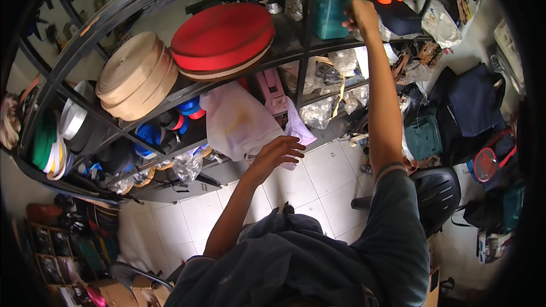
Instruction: The person picks up various colored reels of ribbon from a box on a chair and places them onto shelves, organizing them by color and size.
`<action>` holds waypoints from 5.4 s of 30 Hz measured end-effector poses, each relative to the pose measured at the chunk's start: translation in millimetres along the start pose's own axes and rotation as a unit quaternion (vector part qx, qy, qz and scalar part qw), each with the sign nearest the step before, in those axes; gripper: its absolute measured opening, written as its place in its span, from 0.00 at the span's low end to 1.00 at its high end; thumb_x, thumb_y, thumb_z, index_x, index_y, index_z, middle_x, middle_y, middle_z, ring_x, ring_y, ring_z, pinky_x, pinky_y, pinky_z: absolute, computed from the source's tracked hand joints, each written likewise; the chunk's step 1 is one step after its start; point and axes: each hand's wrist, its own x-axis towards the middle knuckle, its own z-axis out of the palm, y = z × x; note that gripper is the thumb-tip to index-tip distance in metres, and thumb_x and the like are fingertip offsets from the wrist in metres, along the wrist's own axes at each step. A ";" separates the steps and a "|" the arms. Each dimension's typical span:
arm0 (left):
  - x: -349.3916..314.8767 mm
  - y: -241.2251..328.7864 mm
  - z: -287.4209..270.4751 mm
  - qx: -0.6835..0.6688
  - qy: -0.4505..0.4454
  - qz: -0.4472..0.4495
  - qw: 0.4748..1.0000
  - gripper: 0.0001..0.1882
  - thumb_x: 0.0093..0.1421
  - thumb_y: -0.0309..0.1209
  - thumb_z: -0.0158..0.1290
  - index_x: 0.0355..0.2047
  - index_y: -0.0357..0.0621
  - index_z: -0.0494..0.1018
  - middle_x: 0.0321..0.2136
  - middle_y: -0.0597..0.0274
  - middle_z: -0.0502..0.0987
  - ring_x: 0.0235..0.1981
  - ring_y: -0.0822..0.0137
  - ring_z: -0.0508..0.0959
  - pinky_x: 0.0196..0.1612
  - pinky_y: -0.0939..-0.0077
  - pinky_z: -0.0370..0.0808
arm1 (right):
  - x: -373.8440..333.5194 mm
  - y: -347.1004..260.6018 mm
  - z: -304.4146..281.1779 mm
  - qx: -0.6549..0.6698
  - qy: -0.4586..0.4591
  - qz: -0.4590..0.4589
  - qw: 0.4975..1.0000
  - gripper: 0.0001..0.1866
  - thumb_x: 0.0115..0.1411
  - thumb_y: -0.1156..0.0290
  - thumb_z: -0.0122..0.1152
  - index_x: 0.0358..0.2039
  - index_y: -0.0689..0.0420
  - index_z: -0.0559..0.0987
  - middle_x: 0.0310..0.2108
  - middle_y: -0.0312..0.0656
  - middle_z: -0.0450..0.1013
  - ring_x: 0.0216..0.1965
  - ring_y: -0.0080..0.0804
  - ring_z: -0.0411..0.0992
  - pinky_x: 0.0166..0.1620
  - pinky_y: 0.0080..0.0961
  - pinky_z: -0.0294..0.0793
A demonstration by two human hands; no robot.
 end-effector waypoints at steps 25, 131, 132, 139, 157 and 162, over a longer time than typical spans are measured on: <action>-301.0 12.1 -33.9 -0.106 0.522 0.192 0.825 0.10 0.67 0.33 0.43 0.28 0.46 0.66 0.12 0.74 0.57 0.13 0.79 0.55 0.23 0.82 0.60 | -280.8 93.2 105.3 0.228 -0.273 -0.023 0.934 0.09 0.64 0.68 0.49 0.37 0.60 0.73 0.18 0.39 0.70 0.17 0.25 0.70 0.19 0.18 0.70; -742.0 -102.5 82.2 -0.238 0.850 0.375 0.284 0.14 0.66 0.39 0.44 0.31 0.39 0.68 0.11 0.73 0.57 0.10 0.81 0.54 0.15 0.82 0.48 | -957.6 25.7 384.8 0.135 -0.952 -0.035 0.274 0.13 0.63 0.78 0.46 0.48 0.63 0.71 0.47 0.43 0.72 0.40 0.31 0.76 0.36 0.21 0.77; -752.1 -96.5 73.6 -0.267 0.835 0.409 0.255 0.13 0.66 0.37 0.45 0.31 0.39 0.68 0.12 0.73 0.58 0.10 0.81 0.54 0.15 0.82 0.48 | -965.9 19.2 399.3 0.114 -0.958 -0.027 0.263 0.13 0.63 0.77 0.46 0.48 0.63 0.70 0.47 0.44 0.71 0.40 0.31 0.76 0.37 0.22 0.76; -822.2 -48.3 28.5 -0.127 0.938 0.264 0.188 0.17 0.65 0.40 0.45 0.28 0.39 0.70 0.13 0.69 0.65 0.11 0.79 0.60 0.15 0.84 0.56 | -1050.4 -16.5 489.4 0.042 -0.968 -0.078 0.234 0.10 0.63 0.76 0.48 0.44 0.62 0.72 0.41 0.42 0.74 0.35 0.29 0.77 0.35 0.20 0.75; -1196.7 -203.6 -70.6 0.291 0.835 -0.351 0.309 0.36 0.43 0.38 0.61 0.51 0.41 0.61 0.49 0.50 0.65 0.49 0.49 0.66 0.46 0.56 0.69 | -1201.4 -19.9 501.7 -0.106 -0.928 -0.076 0.349 0.13 0.65 0.70 0.47 0.46 0.63 0.72 0.41 0.43 0.74 0.38 0.26 0.75 0.39 0.21 0.73; -1257.2 -273.4 -114.8 0.315 0.715 -0.483 0.396 0.41 0.46 0.42 0.58 0.59 0.46 0.56 0.57 0.50 0.56 0.54 0.48 0.64 0.49 0.50 0.66 | -1201.1 -20.6 478.8 -0.160 -0.889 -0.037 0.428 0.13 0.65 0.68 0.48 0.46 0.61 0.72 0.42 0.45 0.74 0.39 0.31 0.76 0.40 0.24 0.74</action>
